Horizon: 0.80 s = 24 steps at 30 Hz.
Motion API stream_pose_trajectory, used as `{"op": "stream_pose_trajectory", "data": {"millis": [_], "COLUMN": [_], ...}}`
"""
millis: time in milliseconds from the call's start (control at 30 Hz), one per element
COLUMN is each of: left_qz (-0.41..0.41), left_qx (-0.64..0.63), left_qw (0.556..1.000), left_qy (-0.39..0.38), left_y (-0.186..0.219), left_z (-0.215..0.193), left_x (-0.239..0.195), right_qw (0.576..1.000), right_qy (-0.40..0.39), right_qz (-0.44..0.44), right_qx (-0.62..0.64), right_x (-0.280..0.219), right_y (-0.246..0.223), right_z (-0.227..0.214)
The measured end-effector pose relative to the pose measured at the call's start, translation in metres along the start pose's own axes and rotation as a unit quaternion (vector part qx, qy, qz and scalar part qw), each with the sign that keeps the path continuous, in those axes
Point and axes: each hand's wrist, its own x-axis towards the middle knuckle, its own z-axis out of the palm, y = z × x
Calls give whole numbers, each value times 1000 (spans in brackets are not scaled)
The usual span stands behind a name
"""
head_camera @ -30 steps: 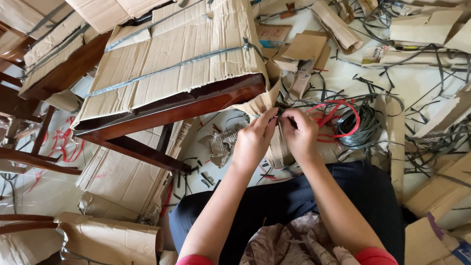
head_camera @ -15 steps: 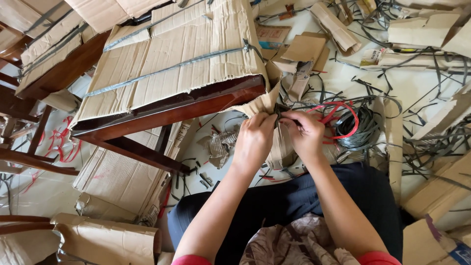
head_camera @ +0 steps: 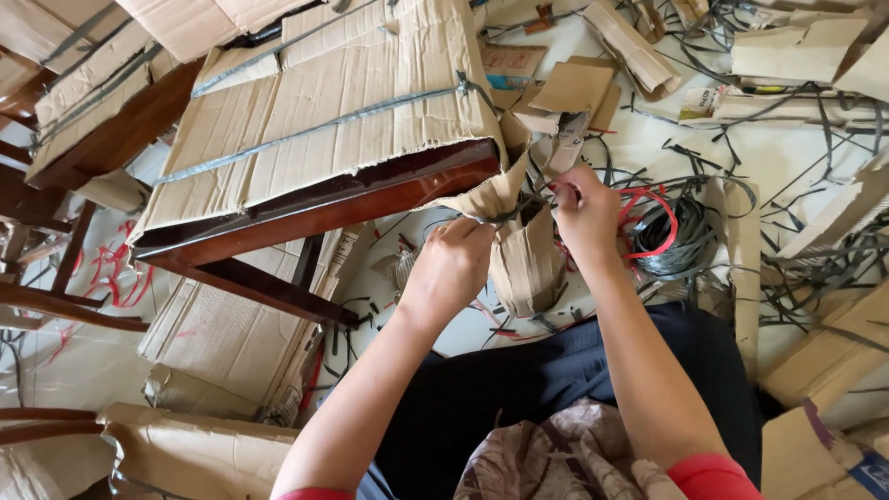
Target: The person sits on the floor and ties a piece of cardboard to a wooden stool using red and black plastic straps. They wrap the straps around the cardboard and stool, then tie knots to secure them.
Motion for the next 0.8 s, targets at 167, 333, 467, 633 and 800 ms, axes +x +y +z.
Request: {"op": "stream_pose_trajectory", "data": {"millis": [167,333,467,633,800], "left_qz": [-183,-398,-405,-392,-374], "left_qx": [-257,-633,-812,-816,-810], "left_qw": [943,663,403,407,443], "left_qy": [-104,-36,114,121,84], "left_y": [13,19,36,38,42], "left_z": [0,58,79,76,45], "left_x": [0,-24,-32,-35,-24], "right_qw": [968,576,429,537,634], "right_qy": [-134,-195,-106,-50,-14], "right_qz": [196,525,572,561,518], "right_qx": [77,596,691,628,575], "right_x": [-2,16,25,45,45], "right_y": [-2,11,47,87,39], "right_z": [-8,-30,11,75,51]}}
